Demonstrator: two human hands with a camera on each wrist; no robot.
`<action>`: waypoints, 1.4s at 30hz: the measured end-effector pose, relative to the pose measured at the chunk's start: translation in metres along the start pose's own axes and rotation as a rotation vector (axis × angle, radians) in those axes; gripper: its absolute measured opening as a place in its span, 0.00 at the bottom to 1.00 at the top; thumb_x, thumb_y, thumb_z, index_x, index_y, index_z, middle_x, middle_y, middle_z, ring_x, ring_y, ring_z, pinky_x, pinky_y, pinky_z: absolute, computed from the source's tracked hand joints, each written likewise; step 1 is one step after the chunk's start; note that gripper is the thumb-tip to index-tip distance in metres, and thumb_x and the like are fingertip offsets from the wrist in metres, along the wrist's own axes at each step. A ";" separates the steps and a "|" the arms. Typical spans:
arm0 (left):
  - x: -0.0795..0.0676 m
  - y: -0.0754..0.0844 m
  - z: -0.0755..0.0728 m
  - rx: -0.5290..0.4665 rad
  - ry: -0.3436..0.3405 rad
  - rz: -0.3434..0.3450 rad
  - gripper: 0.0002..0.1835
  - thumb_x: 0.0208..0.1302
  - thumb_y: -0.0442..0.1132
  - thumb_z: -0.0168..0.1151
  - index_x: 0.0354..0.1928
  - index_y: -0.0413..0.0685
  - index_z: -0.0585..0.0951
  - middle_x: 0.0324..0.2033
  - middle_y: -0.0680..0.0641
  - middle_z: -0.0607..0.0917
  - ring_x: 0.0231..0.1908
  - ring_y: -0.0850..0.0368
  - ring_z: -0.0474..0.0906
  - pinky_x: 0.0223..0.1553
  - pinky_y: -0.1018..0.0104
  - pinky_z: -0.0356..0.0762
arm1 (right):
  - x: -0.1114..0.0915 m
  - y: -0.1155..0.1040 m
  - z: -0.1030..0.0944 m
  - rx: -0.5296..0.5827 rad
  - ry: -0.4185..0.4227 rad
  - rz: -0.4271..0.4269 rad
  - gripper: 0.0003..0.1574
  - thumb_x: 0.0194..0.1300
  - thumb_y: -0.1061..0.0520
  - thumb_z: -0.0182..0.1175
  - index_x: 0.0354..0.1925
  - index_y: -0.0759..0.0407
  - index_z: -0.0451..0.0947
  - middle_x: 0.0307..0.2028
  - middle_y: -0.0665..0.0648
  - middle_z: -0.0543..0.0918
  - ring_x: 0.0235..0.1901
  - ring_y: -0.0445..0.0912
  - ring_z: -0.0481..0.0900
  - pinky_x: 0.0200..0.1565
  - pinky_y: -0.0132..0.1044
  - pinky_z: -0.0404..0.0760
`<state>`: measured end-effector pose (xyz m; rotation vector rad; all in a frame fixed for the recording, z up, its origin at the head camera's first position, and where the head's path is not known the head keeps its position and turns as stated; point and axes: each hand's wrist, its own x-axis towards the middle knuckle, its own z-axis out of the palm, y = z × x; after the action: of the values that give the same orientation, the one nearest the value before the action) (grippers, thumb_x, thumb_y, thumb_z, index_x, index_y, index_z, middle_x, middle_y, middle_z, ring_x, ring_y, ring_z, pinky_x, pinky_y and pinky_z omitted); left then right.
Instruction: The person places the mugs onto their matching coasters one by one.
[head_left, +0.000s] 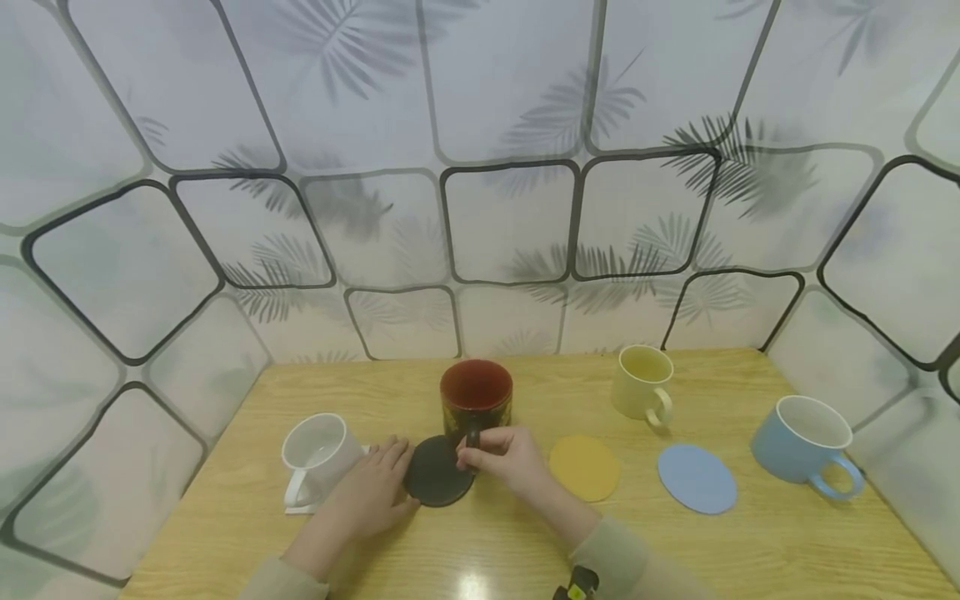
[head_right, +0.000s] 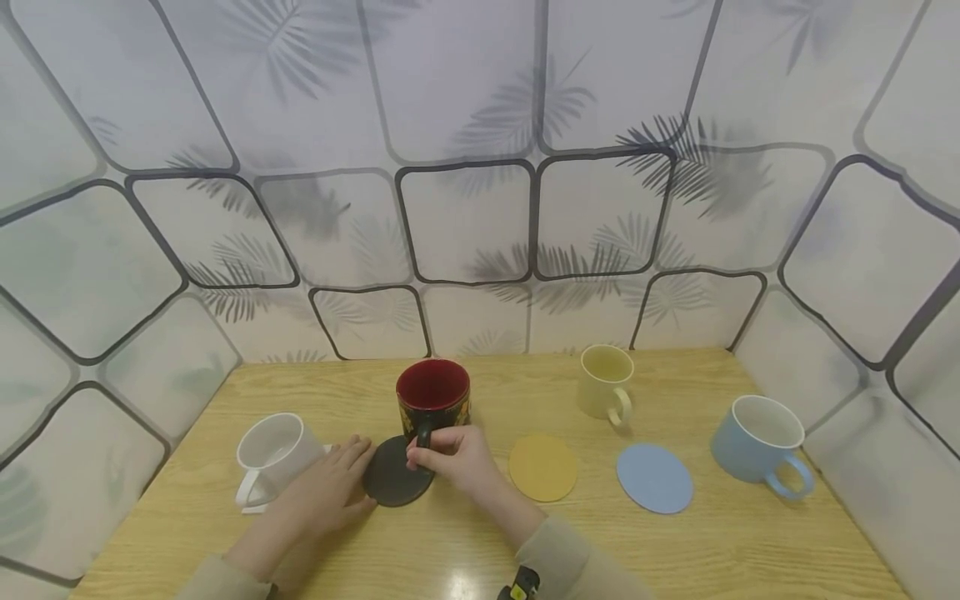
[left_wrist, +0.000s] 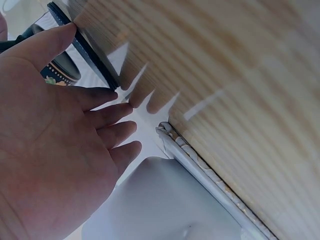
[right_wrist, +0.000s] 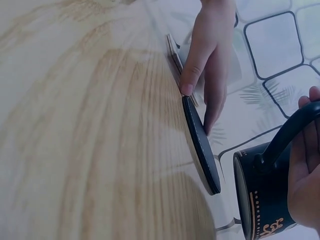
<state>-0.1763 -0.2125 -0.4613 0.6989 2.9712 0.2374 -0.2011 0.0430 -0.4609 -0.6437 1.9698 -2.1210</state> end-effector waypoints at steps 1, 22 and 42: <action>0.000 0.000 0.000 -0.004 0.001 -0.001 0.44 0.67 0.52 0.71 0.73 0.27 0.70 0.75 0.27 0.70 0.77 0.30 0.64 0.80 0.36 0.63 | 0.000 0.000 0.001 0.008 -0.003 -0.003 0.20 0.69 0.64 0.71 0.43 0.86 0.81 0.28 0.35 0.89 0.35 0.30 0.88 0.43 0.25 0.89; 0.000 -0.001 0.006 -0.010 0.017 -0.012 0.43 0.68 0.52 0.70 0.74 0.28 0.70 0.75 0.28 0.70 0.77 0.29 0.65 0.79 0.35 0.63 | -0.004 0.010 0.023 0.042 -0.055 -0.086 0.16 0.67 0.69 0.68 0.42 0.88 0.80 0.36 0.88 0.83 0.34 0.30 0.88 0.43 0.27 0.90; -0.001 0.000 0.003 -0.011 0.026 -0.009 0.44 0.67 0.53 0.72 0.73 0.27 0.70 0.75 0.28 0.70 0.77 0.29 0.65 0.79 0.34 0.64 | -0.007 0.017 0.040 0.046 -0.100 -0.077 0.14 0.67 0.71 0.67 0.43 0.88 0.80 0.38 0.89 0.82 0.35 0.28 0.87 0.47 0.25 0.89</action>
<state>-0.1751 -0.2130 -0.4642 0.6858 2.9947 0.2634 -0.1809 0.0082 -0.4778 -0.8135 1.8676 -2.1258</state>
